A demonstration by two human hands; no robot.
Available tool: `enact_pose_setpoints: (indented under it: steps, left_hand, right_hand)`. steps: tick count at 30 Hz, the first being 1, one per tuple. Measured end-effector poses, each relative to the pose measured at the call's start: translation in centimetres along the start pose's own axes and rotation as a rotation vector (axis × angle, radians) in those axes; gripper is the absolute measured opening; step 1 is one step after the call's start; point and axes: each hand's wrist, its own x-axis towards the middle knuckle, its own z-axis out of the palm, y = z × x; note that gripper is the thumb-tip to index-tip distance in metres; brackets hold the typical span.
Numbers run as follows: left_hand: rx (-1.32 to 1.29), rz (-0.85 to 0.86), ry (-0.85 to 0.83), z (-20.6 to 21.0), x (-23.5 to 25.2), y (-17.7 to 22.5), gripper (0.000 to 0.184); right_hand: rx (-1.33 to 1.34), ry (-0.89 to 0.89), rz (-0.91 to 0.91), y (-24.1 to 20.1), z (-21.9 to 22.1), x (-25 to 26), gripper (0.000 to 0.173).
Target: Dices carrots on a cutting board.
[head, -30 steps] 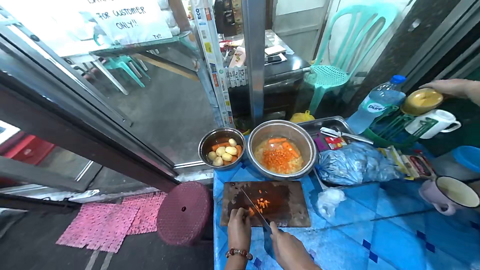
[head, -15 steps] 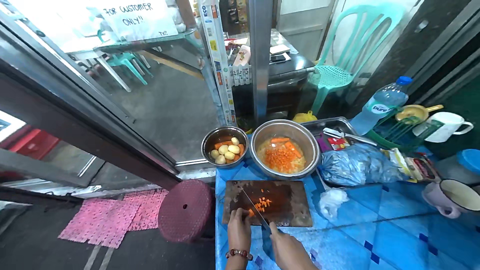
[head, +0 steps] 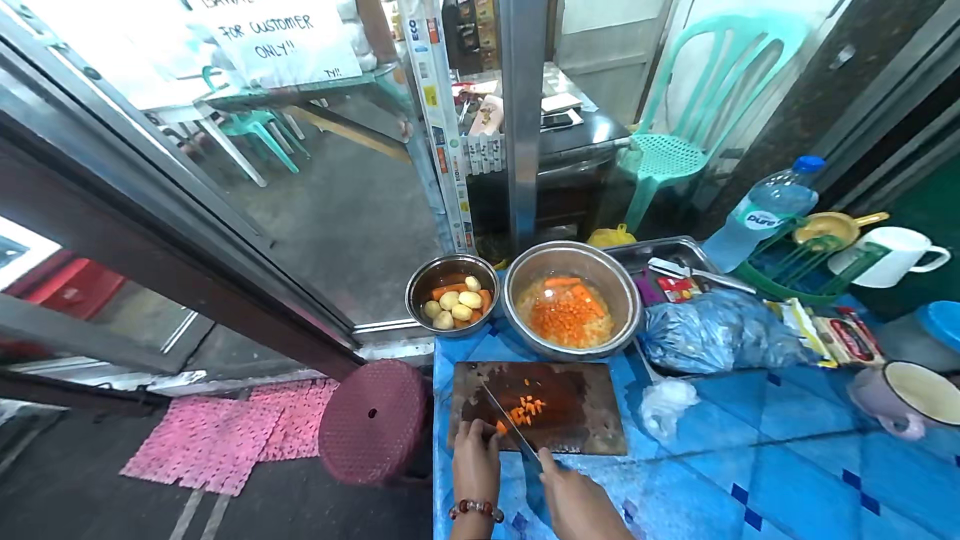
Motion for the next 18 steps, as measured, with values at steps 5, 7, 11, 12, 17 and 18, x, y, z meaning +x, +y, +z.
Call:
enact_pose_setpoints:
  steps: [5,7,11,12,17,18]
  left_hand:
    - [-0.001,0.023,0.015,0.1,-0.2,-0.1,0.016]
    - [-0.011,0.028,0.012,0.0,-0.2,0.0,0.017]
    - [-0.003,0.025,0.012,-0.1,-0.2,0.1,0.017]
    - [0.000,0.027,0.017,0.0,-0.3,0.1,0.017]
    - [0.019,0.012,0.019,0.1,-0.4,0.0,0.019]
    - [0.028,-0.001,0.010,0.0,-0.4,0.1,0.019]
  right_hand:
    - [-0.072,-0.005,-0.006,0.4,1.4,1.1,0.046]
    - [-0.001,-0.009,-0.031,1.2,1.3,1.8,0.046]
    - [0.076,-0.020,-0.069,1.8,0.6,1.5,0.046]
    - [0.063,-0.009,-0.077,1.8,0.5,1.1,0.045]
    - [-0.071,-0.010,-0.066,1.3,1.1,0.3,0.045]
    - [-0.090,-0.019,-0.047,1.0,1.2,0.5,0.046]
